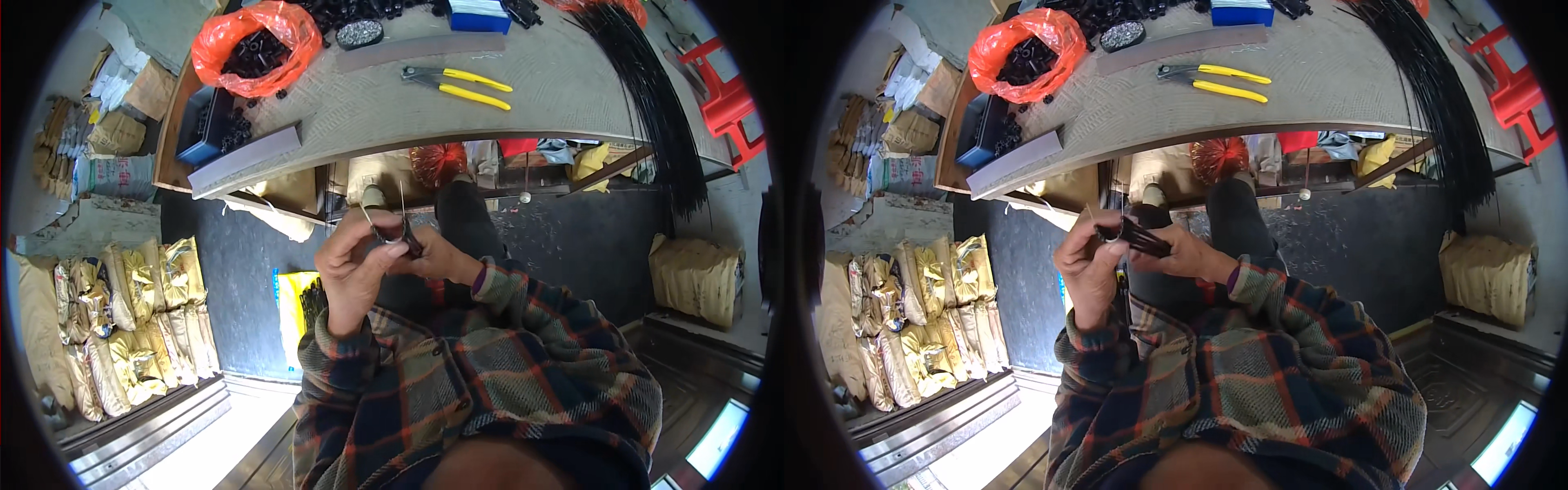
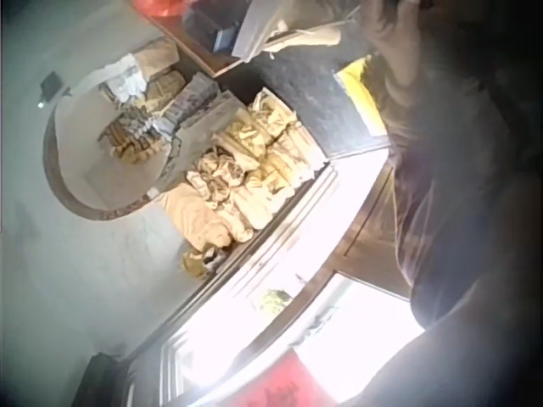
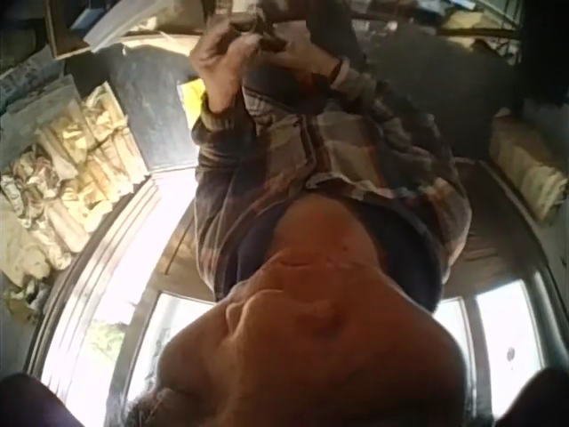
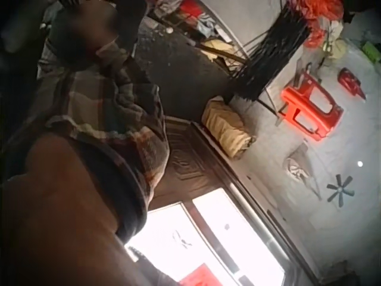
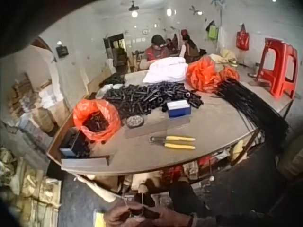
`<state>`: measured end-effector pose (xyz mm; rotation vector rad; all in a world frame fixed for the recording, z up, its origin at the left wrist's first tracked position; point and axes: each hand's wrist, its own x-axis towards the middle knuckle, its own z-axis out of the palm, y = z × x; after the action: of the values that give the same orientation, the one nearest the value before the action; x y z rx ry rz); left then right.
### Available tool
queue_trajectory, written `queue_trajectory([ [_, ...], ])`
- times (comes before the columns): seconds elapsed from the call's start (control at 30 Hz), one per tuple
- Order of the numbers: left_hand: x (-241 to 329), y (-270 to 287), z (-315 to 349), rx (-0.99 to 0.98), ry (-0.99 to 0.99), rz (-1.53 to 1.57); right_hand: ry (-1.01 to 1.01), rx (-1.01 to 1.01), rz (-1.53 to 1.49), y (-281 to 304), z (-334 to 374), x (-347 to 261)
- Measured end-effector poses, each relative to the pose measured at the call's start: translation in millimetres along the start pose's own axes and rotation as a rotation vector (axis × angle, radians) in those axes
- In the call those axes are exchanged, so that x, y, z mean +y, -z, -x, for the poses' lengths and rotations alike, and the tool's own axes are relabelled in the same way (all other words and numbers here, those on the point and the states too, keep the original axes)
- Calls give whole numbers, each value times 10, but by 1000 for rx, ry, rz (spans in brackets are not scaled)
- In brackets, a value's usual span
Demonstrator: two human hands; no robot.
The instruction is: Assemble black plastic strips into connector pieces and trim the excess ends using pliers at a workbench.
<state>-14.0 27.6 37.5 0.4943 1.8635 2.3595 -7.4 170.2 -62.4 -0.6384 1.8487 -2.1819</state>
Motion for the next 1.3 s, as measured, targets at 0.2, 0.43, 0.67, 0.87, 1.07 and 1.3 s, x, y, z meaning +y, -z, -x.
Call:
queue_trajectory([
  [0.2,17,-255,20,234,-230,-192,264,319,-300,20,-166,-719],
  [0.43,76,-152,-33,29,-88,240,217,21,-186,173,-216,-918],
  [0.67,38,235,-9,-121,21,327,-265,-468,-83,529,-1069,-1146],
  [0.87,4,202,-105,77,0,354,498,-35,1022,642,-2778,-422],
  [1.07,-25,281,-13,43,83,356,496,-119,1235,535,-2929,-332],
  [1.3,-3,7,-141,340,13,412,-50,-233,164,473,-1518,-1595],
])
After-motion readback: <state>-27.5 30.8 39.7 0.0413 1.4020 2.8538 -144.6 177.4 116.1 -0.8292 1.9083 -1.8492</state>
